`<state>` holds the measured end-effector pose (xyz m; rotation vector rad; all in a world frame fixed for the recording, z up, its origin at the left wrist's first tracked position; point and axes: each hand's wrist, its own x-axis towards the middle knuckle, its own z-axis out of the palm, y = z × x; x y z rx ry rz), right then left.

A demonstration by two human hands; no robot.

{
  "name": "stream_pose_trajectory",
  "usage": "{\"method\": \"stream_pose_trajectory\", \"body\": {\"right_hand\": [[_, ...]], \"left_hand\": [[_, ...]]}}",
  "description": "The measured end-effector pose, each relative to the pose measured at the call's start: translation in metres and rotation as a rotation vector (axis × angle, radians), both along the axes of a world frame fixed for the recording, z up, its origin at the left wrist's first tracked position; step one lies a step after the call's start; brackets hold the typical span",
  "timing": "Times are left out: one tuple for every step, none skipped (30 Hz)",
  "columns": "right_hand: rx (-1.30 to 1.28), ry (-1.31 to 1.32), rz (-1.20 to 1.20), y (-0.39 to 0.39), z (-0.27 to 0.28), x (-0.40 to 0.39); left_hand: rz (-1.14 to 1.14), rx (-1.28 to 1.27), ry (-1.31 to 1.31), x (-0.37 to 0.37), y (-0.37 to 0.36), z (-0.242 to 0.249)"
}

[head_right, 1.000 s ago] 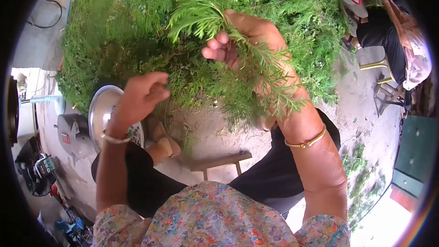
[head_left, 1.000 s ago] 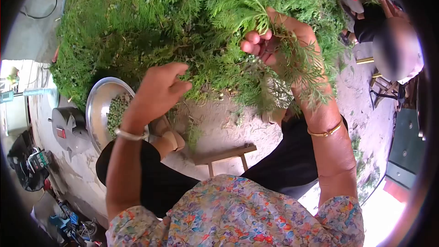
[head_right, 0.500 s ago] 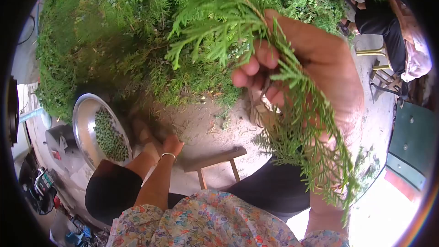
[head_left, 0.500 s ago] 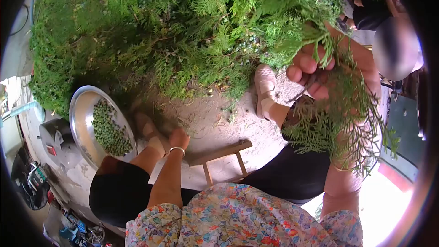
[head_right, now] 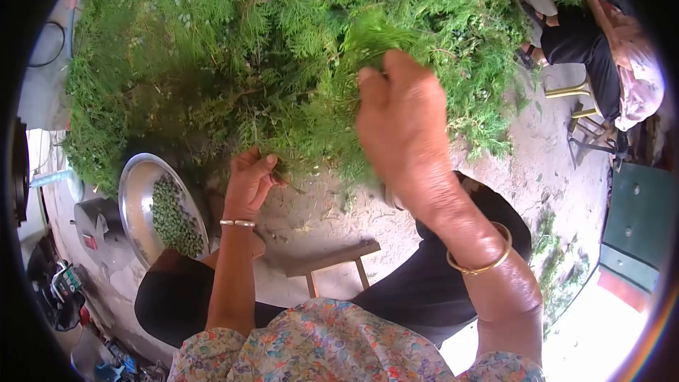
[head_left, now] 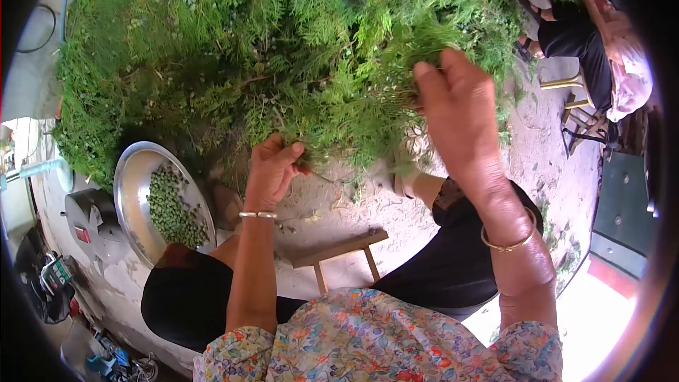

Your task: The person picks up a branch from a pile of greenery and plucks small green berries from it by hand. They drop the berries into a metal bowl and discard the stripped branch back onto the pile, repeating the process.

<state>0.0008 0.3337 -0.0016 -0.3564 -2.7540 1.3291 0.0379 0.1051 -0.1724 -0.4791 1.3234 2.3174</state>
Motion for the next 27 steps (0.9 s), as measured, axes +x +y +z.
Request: {"method": "stream_pose_trajectory", "body": {"right_hand": [[0.001,0.015,0.001,-0.004,-0.002,0.001],[0.065,0.000,0.087,-0.009,-0.003,0.004],[0.126,-0.017,0.176,-0.013,-0.005,0.006],[0.120,-0.010,0.186,-0.016,-0.008,0.010],[0.148,-0.119,0.300,-0.019,-0.010,0.013],[0.180,-0.231,0.413,-0.020,-0.011,0.014],[0.076,-0.409,0.376,-0.021,-0.007,0.010],[0.077,-0.409,0.385,-0.016,-0.005,0.008],[0.014,-0.402,0.362,-0.008,-0.003,0.006],[-0.050,-0.394,0.337,-0.005,0.000,0.003],[0.013,-0.579,0.306,-0.008,0.015,-0.004],[0.012,-0.581,0.308,-0.004,0.008,-0.003],[0.146,-0.337,0.276,0.006,-0.003,0.001],[0.277,-0.090,0.239,0.011,-0.009,0.003],[0.280,-0.090,0.238,0.011,-0.004,0.001],[0.260,-0.117,0.162,0.011,0.007,-0.001],[0.241,-0.147,0.083,0.012,0.015,-0.003],[0.246,-0.153,0.075,0.013,0.015,-0.003],[0.228,-0.077,0.101,0.015,0.015,-0.003],[0.211,-0.004,0.127,0.016,0.015,-0.003],[0.220,-0.013,0.115,0.015,0.018,-0.002],[0.243,-0.101,0.087,0.013,0.023,-0.003],[0.268,-0.186,0.060,0.011,0.025,-0.004],[0.277,-0.188,0.053,0.010,0.023,-0.004],[0.166,-0.165,0.024,0.010,0.019,-0.003],[0.055,-0.139,-0.004,0.010,0.015,-0.003],[0.002,-0.105,-0.006,0.012,0.012,-0.004]], "left_hand": [[-0.017,0.075,0.059,-0.004,0.013,0.029],[-0.032,0.146,0.114,-0.007,0.026,0.055],[-0.025,0.140,0.123,-0.007,0.039,0.080],[-0.067,0.061,0.169,-0.007,0.052,0.102],[-0.108,-0.016,0.212,-0.006,0.062,0.112],[-0.195,-0.180,0.346,-0.004,0.070,0.112],[-0.282,-0.344,0.475,-0.001,0.076,0.111],[-0.274,-0.348,0.473,0.002,0.079,0.111],[-0.247,-0.103,0.391,0.004,0.082,0.112],[-0.218,0.141,0.306,0.005,0.085,0.113],[-0.097,0.281,0.244,0.004,0.091,0.116],[-0.095,0.279,0.243,0.000,0.086,0.112],[-0.161,0.315,0.215,-0.009,0.076,0.102],[-0.228,0.352,0.189,-0.017,0.066,0.089],[-0.177,0.233,0.082,-0.025,0.058,0.061],[-0.159,-0.068,0.102,-0.031,0.050,0.027],[-0.141,-0.368,0.118,-0.034,0.041,-0.006],[-0.137,-0.492,0.090,-0.037,0.032,-0.034],[-0.137,-0.615,0.063,-0.040,0.021,-0.059],[-0.011,-0.437,-0.095,-0.047,0.007,-0.084],[0.114,-0.258,-0.253,-0.058,-0.006,-0.107],[0.103,-0.249,-0.260,-0.067,-0.013,-0.132],[0.343,-0.109,-0.323,-0.077,-0.017,-0.155],[0.583,0.034,-0.382,-0.085,-0.019,-0.167],[0.575,0.043,-0.384,-0.091,-0.017,-0.169],[0.653,0.216,-0.419,-0.098,-0.015,-0.171],[0.728,0.391,-0.453,-0.103,-0.013,-0.172]]}}
